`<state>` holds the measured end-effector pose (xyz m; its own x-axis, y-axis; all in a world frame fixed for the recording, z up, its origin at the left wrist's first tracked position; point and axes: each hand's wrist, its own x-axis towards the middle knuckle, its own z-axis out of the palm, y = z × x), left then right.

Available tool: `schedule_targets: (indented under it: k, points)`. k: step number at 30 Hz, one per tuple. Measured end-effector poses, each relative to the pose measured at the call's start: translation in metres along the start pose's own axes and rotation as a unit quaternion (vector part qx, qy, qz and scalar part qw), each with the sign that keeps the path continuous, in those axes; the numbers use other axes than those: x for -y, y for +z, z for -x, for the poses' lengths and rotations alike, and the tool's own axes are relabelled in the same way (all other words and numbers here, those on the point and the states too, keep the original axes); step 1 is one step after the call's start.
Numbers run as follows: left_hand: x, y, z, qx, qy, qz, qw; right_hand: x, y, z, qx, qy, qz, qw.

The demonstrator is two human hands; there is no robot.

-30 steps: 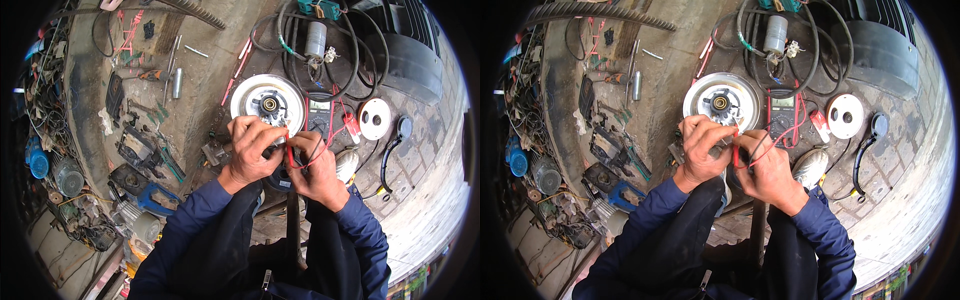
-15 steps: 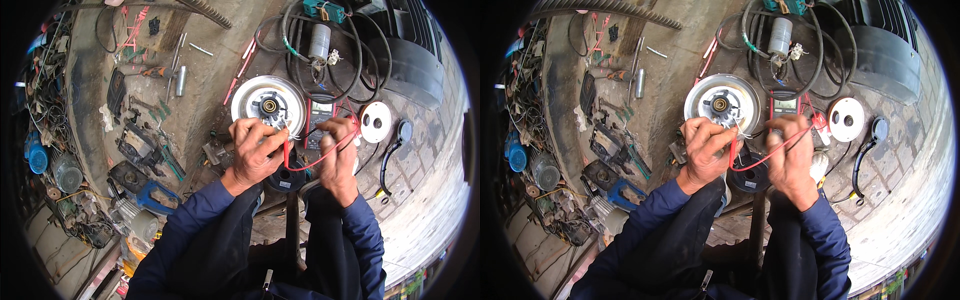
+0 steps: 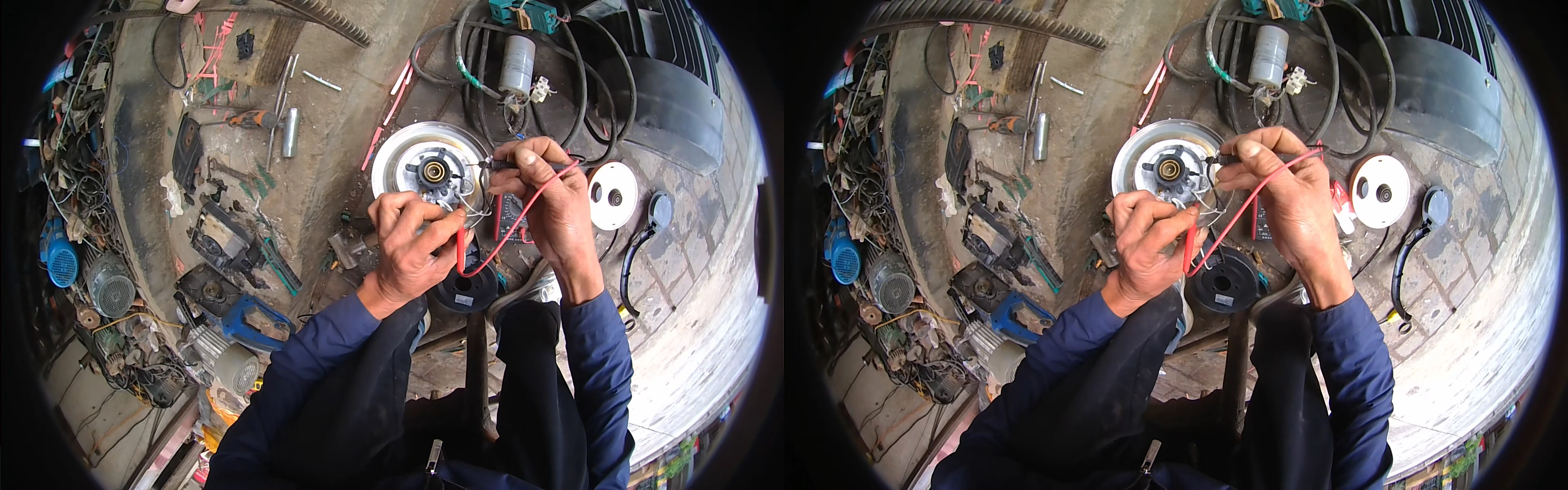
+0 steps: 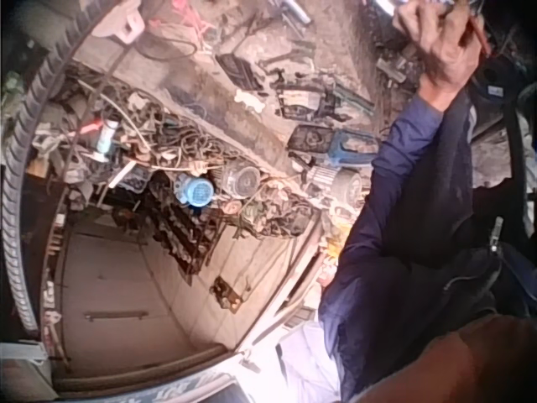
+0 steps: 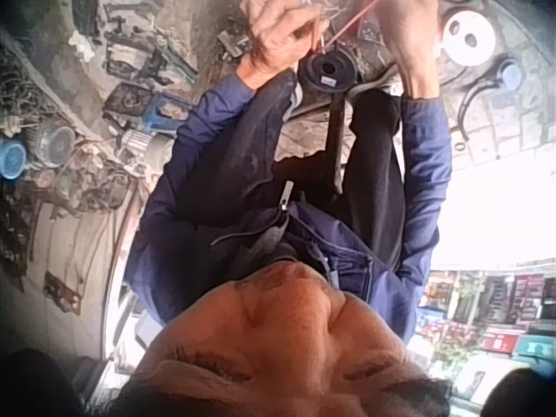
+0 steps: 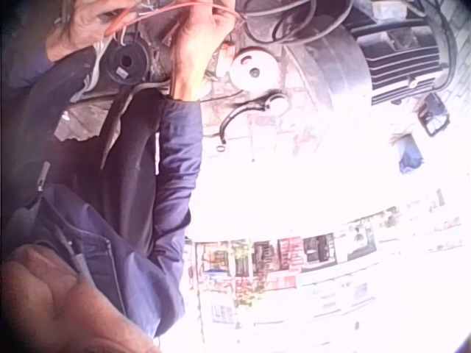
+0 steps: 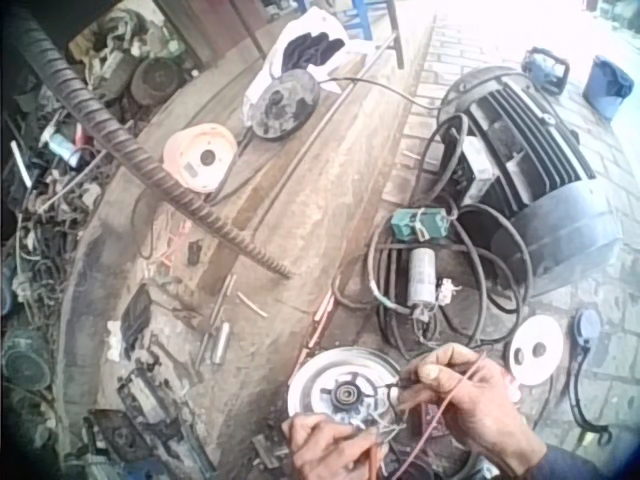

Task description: The person tests a motor component with a multimeter, then assembles a black plastic cover over the motor housing. They secure the cover with screws using a screwdriver and later strip wire ends with pliers.

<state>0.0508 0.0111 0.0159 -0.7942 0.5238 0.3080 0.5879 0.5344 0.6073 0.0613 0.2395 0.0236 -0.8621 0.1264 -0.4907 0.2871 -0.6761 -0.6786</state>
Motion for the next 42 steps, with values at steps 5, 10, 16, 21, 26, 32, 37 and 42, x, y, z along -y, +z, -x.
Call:
schedule_targets:
  k: [5, 10, 16, 21, 26, 32, 37, 42]
  points:
    - [0.000, 0.000, -0.001, -0.001, 0.003, -0.004, 1.000, 0.046, -0.014, 0.014, -0.057, 0.001, 0.337, 0.940]
    - [-0.001, -0.001, -0.002, 0.003, 0.014, -0.005, 1.000, 0.053, -0.017, 0.025, -0.077, -0.053, 0.273, 0.958]
    - [0.000, -0.001, -0.001, 0.003, 0.004, -0.005, 1.000, 0.007, 0.001, -0.004, 0.040, -0.030, 0.165, 0.985]
    - [0.002, 0.000, 0.002, 0.004, -0.001, -0.003, 1.000, -0.001, 0.007, -0.020, 0.087, 0.012, 0.186, 0.979]
    - [0.002, 0.001, 0.004, 0.007, -0.009, -0.001, 1.000, -0.002, 0.006, -0.026, 0.111, 0.000, 0.208, 0.972]
    - [0.002, -0.001, 0.001, 0.006, -0.004, -0.006, 1.000, -0.005, 0.005, -0.030, 0.119, -0.004, 0.214, 0.970]
    - [0.005, 0.002, 0.001, -0.011, 0.007, -0.002, 1.000, -0.005, 0.000, -0.035, 0.124, -0.026, 0.254, 0.959]
    - [0.011, 0.011, 0.004, -0.042, 0.025, 0.004, 0.999, 0.002, 0.002, -0.039, 0.164, -0.035, 0.279, 0.946]
